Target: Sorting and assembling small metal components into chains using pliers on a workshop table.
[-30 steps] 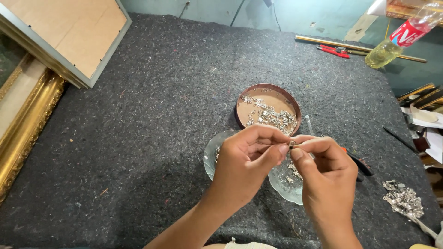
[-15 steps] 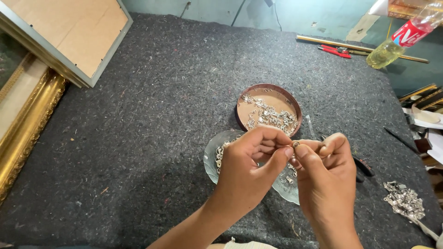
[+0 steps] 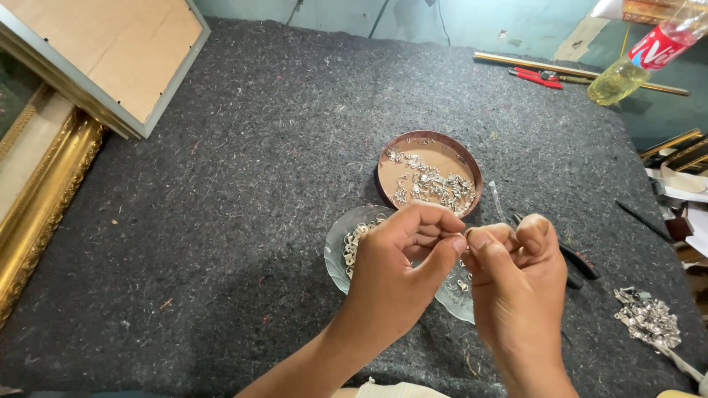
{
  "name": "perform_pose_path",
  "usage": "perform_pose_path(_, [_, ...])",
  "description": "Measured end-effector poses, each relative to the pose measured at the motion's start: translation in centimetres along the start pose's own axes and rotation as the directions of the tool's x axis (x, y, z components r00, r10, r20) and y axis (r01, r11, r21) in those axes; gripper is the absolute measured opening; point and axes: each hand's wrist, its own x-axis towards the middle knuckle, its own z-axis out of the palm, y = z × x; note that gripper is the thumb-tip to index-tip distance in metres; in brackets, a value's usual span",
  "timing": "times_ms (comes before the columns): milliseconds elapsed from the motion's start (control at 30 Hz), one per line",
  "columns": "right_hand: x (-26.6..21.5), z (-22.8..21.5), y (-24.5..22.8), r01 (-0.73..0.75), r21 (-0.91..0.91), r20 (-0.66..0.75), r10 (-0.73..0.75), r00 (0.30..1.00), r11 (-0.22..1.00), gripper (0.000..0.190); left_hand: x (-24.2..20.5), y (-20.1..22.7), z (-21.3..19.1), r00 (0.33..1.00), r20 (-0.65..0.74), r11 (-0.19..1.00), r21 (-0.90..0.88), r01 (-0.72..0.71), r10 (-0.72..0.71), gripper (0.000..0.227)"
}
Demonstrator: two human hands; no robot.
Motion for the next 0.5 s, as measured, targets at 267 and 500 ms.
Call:
perform_pose_path(267, [-0.2,-0.3,0.6,-0.01,0.016,-0.064,0.011,0.998,1.0,0.031,0.6,-1.1,0.3,0.991,-0.022,0.988,-0.079,0.132,-0.134,0.01])
perform_pose_path(500, [0.8,-1.2,-0.1,-0.205,-0.344,-0.229,0.129,0.965,0.916,0.018,1.6,-3.2,1.0,0.984,0.043,0.981,-0.091,0.173,-0.17,0.011])
